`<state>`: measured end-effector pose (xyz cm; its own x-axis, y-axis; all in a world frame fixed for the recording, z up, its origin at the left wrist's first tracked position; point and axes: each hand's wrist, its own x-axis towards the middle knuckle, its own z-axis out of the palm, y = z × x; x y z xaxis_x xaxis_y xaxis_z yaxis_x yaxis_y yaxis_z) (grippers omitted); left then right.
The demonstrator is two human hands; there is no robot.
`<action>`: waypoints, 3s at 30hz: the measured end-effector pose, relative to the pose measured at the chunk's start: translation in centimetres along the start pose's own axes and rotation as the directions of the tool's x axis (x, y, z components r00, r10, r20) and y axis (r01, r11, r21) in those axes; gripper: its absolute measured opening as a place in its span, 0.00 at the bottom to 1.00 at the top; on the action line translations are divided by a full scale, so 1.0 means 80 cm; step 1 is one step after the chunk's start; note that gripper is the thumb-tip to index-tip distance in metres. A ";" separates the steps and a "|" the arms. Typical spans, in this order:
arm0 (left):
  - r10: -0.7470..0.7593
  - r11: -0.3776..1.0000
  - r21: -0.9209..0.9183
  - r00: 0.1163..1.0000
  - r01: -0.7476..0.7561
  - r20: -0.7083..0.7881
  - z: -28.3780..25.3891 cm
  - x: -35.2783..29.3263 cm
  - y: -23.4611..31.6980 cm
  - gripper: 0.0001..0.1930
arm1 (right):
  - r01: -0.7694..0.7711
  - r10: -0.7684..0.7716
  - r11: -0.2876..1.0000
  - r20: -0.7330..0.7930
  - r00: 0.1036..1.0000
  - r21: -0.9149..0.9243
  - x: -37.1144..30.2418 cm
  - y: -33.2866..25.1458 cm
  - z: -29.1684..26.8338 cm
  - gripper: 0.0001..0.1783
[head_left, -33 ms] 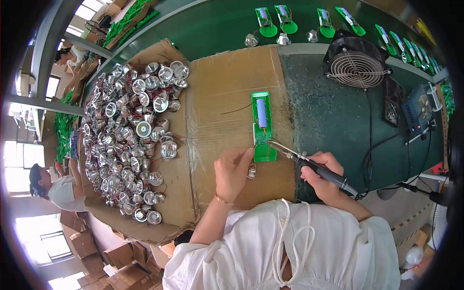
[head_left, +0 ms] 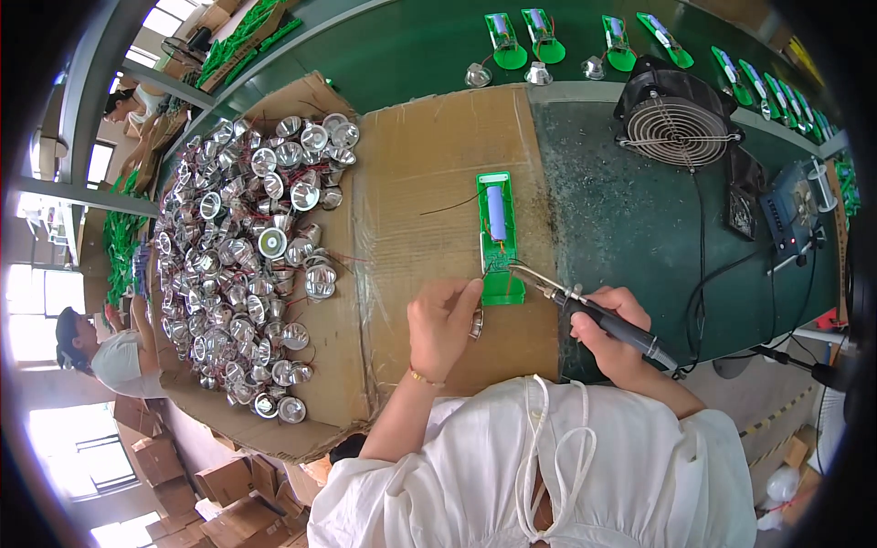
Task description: The person solders wires onto battery packs using a soldering iron, then assembles the battery packs into plastic housings and lamp reflectors to create lighting fixture components.
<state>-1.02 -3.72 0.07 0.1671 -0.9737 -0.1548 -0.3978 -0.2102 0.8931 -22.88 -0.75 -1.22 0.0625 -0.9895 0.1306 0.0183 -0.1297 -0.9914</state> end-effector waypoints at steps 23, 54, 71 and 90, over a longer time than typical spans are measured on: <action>0.178 0.983 0.028 0.984 -0.179 0.030 0.000 -0.005 0.005 0.04 | -0.108 0.123 0.986 -0.117 0.986 0.126 0.007 -0.003 0.008 0.09; -0.064 0.998 0.027 0.991 0.061 0.113 -0.008 -0.007 0.024 0.10 | -0.111 0.118 0.991 -0.095 0.989 0.068 0.006 -0.001 0.004 0.10; -0.019 0.998 -0.058 0.995 0.024 0.094 0.000 -0.012 0.022 0.09 | -0.121 0.132 0.986 -0.094 0.987 0.118 -0.002 -0.004 0.005 0.10; 0.040 0.999 -0.028 0.999 -0.039 0.033 0.008 -0.011 0.017 0.10 | -0.019 0.020 1.000 -0.038 0.999 0.019 -0.011 0.001 -0.004 0.09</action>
<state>-2.25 -3.20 1.14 0.1210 -0.9837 -0.1329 -0.3783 -0.1695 0.9100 -23.29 0.07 -1.45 0.0252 -0.9936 0.1102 0.0362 -0.1093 -0.9934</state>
